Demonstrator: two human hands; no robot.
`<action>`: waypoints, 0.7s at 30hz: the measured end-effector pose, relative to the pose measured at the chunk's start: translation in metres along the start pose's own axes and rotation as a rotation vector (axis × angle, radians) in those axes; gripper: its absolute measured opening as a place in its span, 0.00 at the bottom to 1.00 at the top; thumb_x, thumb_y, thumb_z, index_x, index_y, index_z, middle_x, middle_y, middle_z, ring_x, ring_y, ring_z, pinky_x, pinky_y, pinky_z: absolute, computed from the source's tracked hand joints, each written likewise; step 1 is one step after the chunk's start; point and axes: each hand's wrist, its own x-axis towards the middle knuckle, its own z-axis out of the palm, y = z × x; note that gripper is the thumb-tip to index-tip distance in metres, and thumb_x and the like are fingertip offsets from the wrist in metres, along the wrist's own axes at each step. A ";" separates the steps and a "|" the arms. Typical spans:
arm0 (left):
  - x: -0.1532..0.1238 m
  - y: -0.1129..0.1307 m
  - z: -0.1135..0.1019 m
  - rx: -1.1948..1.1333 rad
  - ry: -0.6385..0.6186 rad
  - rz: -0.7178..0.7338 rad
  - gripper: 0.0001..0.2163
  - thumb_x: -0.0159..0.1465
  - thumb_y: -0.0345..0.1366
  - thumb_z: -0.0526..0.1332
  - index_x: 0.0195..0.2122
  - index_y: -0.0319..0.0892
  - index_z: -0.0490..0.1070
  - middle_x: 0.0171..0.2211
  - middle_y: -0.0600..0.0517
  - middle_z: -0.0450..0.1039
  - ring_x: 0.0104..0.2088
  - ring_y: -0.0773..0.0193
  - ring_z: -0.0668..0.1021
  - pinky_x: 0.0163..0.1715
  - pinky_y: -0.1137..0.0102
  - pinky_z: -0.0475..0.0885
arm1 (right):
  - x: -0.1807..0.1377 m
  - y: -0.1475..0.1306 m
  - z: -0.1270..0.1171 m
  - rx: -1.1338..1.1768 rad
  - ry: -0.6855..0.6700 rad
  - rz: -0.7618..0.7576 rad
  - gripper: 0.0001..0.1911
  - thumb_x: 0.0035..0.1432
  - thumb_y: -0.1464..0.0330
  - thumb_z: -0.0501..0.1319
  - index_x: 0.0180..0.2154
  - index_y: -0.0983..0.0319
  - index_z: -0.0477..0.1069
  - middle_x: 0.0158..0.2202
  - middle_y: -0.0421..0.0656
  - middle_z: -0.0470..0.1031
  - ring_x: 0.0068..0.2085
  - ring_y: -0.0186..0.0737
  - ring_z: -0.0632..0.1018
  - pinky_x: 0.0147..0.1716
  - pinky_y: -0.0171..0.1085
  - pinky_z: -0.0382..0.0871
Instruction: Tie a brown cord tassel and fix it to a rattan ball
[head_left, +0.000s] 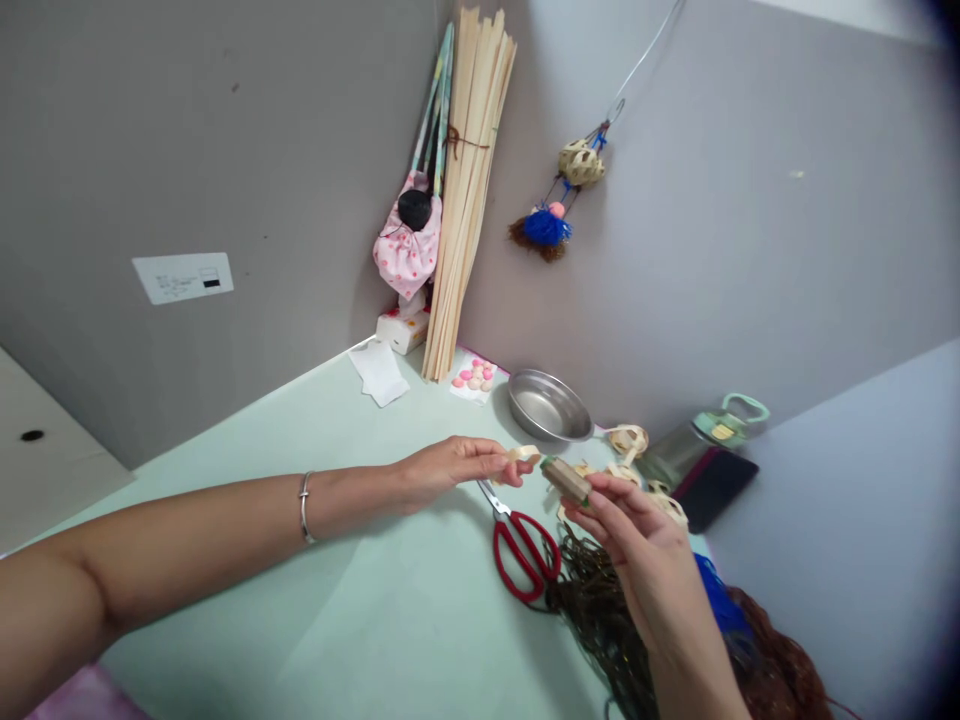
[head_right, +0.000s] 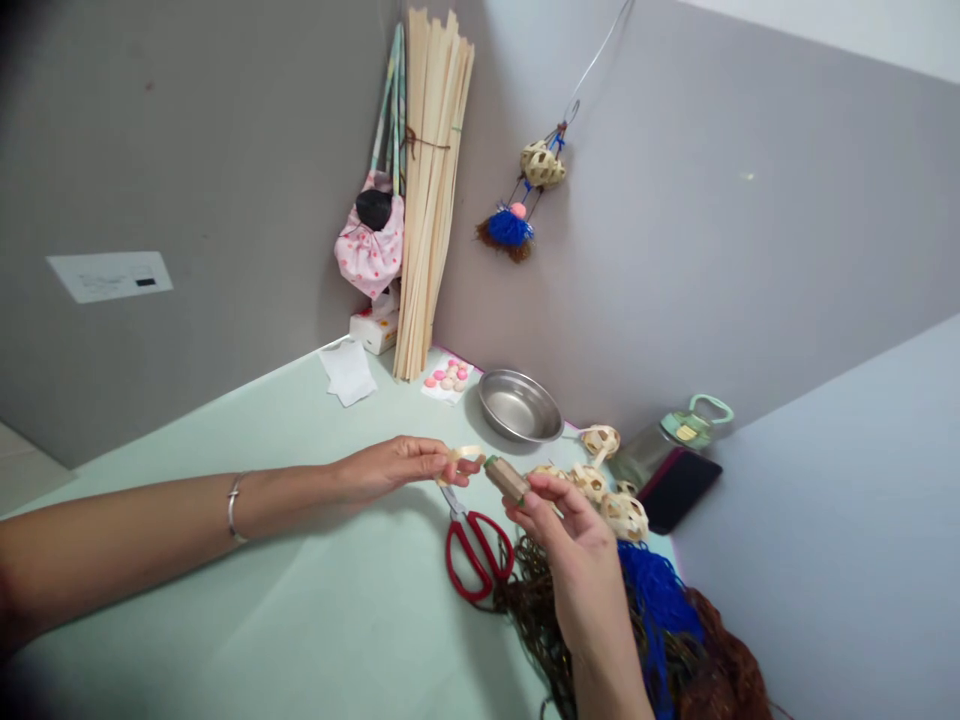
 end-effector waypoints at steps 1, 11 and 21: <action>0.000 -0.001 0.001 -0.006 0.009 -0.020 0.14 0.65 0.49 0.60 0.38 0.43 0.76 0.54 0.47 0.75 0.57 0.58 0.73 0.62 0.61 0.58 | 0.000 0.002 0.004 0.045 0.001 0.012 0.19 0.46 0.59 0.74 0.39 0.60 0.77 0.41 0.44 0.79 0.39 0.44 0.81 0.44 0.43 0.76; -0.003 -0.011 0.006 0.162 0.117 -0.027 0.15 0.65 0.47 0.60 0.37 0.40 0.77 0.43 0.50 0.79 0.49 0.59 0.76 0.55 0.66 0.62 | -0.020 0.012 0.046 -0.050 -0.107 0.041 0.24 0.45 0.60 0.75 0.45 0.59 0.76 0.39 0.44 0.79 0.43 0.47 0.80 0.43 0.40 0.74; 0.002 -0.001 -0.008 0.289 0.238 0.053 0.15 0.65 0.46 0.58 0.36 0.40 0.77 0.39 0.50 0.78 0.44 0.60 0.75 0.51 0.67 0.64 | -0.010 0.022 0.043 0.234 -0.045 0.216 0.20 0.41 0.63 0.76 0.38 0.61 0.79 0.38 0.43 0.80 0.39 0.45 0.81 0.47 0.44 0.75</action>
